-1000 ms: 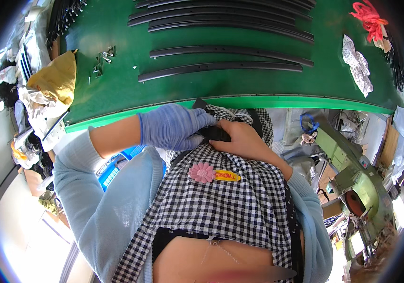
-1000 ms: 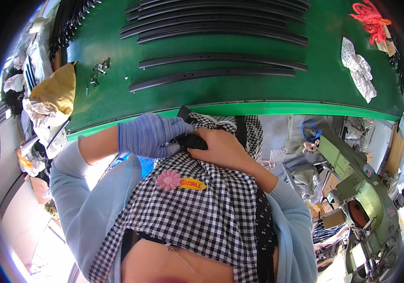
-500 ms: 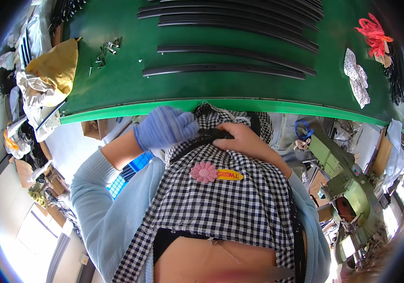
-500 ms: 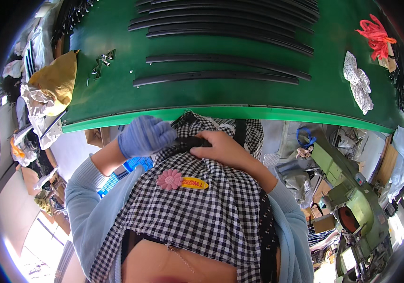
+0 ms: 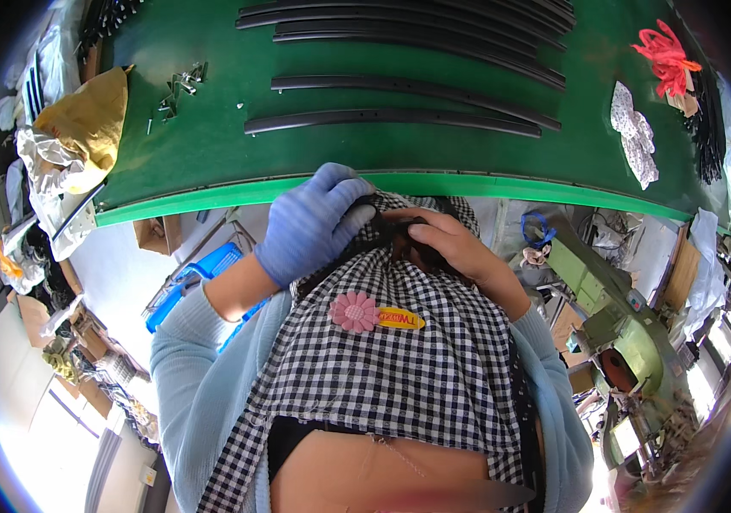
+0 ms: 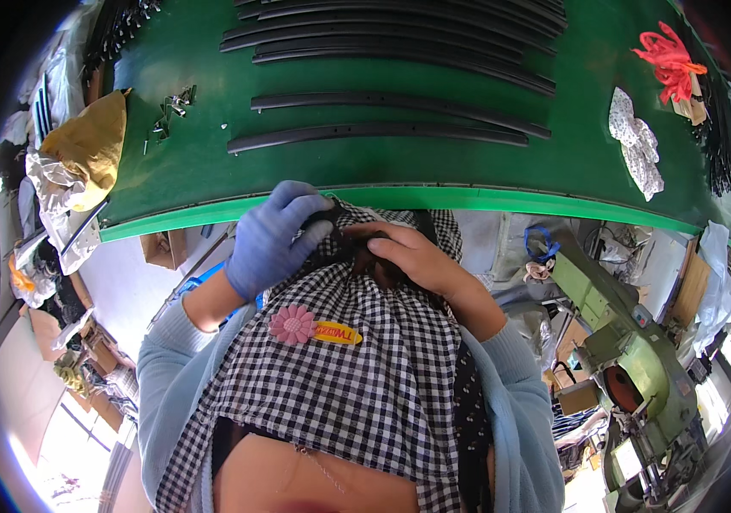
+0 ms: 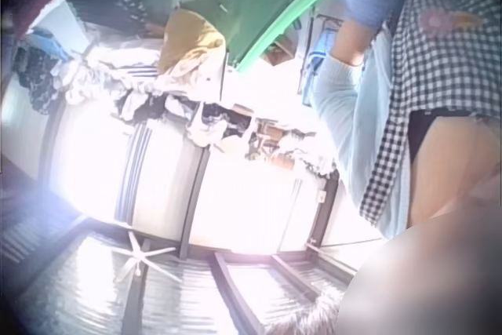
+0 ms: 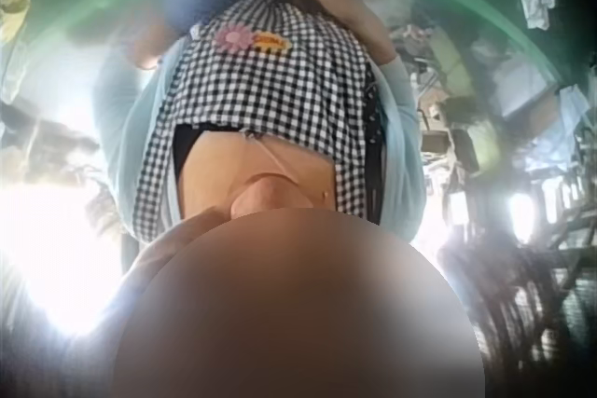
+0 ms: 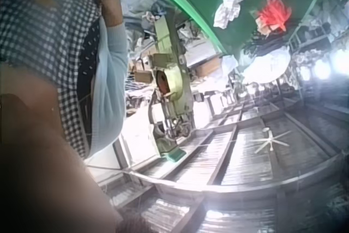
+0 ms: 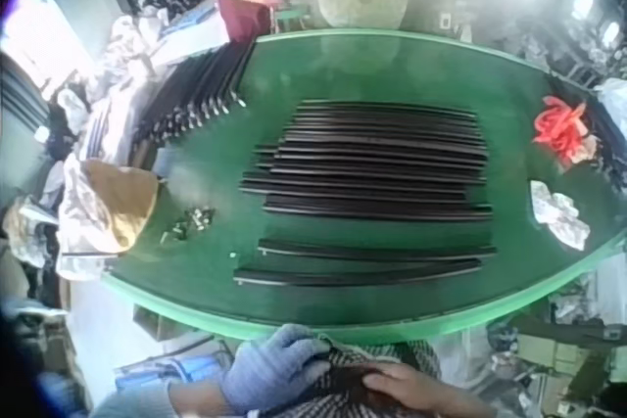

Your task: The person transfers black rods from a yellow basket to a green workbench, then repeatedly picks up individual rods and small metal clips, inserts the clips into the rod ends, and places the assembled units back on the table. The person handles rods one at a time and organizes them in rows.

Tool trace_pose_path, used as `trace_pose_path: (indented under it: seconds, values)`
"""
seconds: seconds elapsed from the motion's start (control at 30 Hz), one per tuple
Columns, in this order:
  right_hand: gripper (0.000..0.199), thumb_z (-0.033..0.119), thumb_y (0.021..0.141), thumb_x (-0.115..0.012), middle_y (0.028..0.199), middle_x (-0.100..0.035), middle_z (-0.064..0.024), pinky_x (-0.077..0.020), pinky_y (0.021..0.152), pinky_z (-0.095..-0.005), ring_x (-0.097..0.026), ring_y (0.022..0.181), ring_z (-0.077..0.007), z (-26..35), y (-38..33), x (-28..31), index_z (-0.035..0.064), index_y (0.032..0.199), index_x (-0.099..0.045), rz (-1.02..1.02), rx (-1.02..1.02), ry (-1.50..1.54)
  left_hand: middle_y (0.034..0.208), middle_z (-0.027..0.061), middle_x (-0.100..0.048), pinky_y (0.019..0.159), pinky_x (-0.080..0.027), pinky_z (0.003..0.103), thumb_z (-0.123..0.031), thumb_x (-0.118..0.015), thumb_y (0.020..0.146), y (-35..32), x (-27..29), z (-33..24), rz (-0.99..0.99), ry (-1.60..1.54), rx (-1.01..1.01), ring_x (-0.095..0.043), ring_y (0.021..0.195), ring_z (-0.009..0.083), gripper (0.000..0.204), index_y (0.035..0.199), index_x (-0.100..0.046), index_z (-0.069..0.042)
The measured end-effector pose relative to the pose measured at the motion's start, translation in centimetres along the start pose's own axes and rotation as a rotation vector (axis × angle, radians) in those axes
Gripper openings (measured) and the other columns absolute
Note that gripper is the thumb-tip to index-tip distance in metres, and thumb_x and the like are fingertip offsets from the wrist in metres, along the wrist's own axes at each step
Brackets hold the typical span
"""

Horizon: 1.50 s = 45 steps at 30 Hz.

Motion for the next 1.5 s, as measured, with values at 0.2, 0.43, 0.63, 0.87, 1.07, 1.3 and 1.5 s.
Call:
trace_pose_path:
  seconds: [0.2,0.43,0.63,0.87,1.07,1.3,1.5]
  values:
    - [0.035,0.017,0.099,-0.046,0.101,-0.066,-0.0073,-0.0476,0.080,-0.0253,-0.059,0.087,-0.0127,0.3,0.2,0.2,0.0021,0.127,-0.061,-0.029,-0.059,-0.101,0.096,0.0059,-0.063,0.062,-0.055,0.037,-0.034,-0.086,0.070,-1.7,0.7,-3.0,0.002,0.165,-0.171,-0.065,0.082,0.0248,0.039,0.097,-0.069,-0.012]
    - [0.031,0.020,0.095,-0.059,0.098,-0.068,-0.0108,-0.0536,0.083,-0.0324,-0.068,0.085,-0.0239,0.3,-0.2,0.9,0.0029,0.121,-0.063,-0.185,0.401,-0.734,0.084,0.0097,-0.068,0.070,-0.054,0.038,-0.030,-0.073,0.084,-1.1,-2.6,-0.3,0.037,-0.138,0.083,-0.065,0.081,0.0288,0.024,0.096,-0.072,-0.009]
    - [0.027,0.022,0.089,-0.068,0.111,-0.070,-0.0072,-0.0550,0.083,-0.0354,-0.070,0.098,-0.0260,1.9,-2.6,-0.1,0.0120,0.114,-0.066,-0.436,0.199,-0.760,0.087,0.0115,-0.071,0.074,-0.054,0.033,-0.024,-0.069,0.092,-0.8,-3.3,1.1,0.285,-0.590,0.478,-0.067,0.081,0.0220,0.023,0.100,-0.072,-0.003]
    - [0.023,0.024,0.076,-0.080,0.094,-0.064,0.0016,-0.0538,0.068,-0.0319,-0.067,0.080,-0.0173,3.8,-2.6,-1.3,0.0146,0.094,-0.069,-0.563,0.754,-1.305,0.084,0.0080,-0.071,0.073,-0.053,0.030,-0.025,-0.071,0.091,-0.7,-3.7,1.8,0.345,-0.784,0.597,-0.064,0.078,0.0128,0.026,0.101,-0.072,0.000]
    - [0.024,0.021,0.071,-0.083,0.097,-0.058,0.0015,-0.0524,0.060,-0.0285,-0.064,0.078,-0.0161,4.1,-2.5,-2.0,0.0114,0.086,-0.066,-0.584,0.620,-1.279,0.084,0.0131,-0.073,0.072,-0.054,0.035,-0.028,-0.071,0.089,-1.1,-3.4,0.7,0.296,-0.576,0.576,-0.070,0.077,0.0224,0.026,0.097,-0.074,-0.004]
    - [0.026,0.019,0.068,-0.083,0.094,-0.054,-0.0001,-0.0529,0.060,-0.0296,-0.061,0.084,-0.0153,4.8,-2.0,-2.3,0.0100,0.080,-0.062,-0.586,0.616,-1.352,0.080,0.0131,-0.070,0.069,-0.054,0.034,-0.023,-0.073,0.089,-0.5,-2.5,-0.4,0.264,-0.437,0.359,-0.068,0.072,0.0210,0.022,0.096,-0.073,-0.002]
    - [0.026,0.019,0.068,-0.083,0.095,-0.054,-0.0002,-0.0536,0.062,-0.0305,-0.059,0.085,-0.0167,5.1,-2.4,-2.4,0.0103,0.081,-0.062,-0.566,0.643,-1.443,0.077,0.0154,-0.067,0.065,-0.053,0.043,-0.031,-0.074,0.085,0.6,-1.3,-1.0,0.239,-0.137,0.115,-0.065,0.071,0.0348,0.023,0.089,-0.075,-0.009]
Point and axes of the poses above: each hand's wrist, its own y-axis towards the middle knuckle, its own x-axis out of the back of the hand, z = x × y, the point moved 4 cm from there along y, towards the middle knuckle
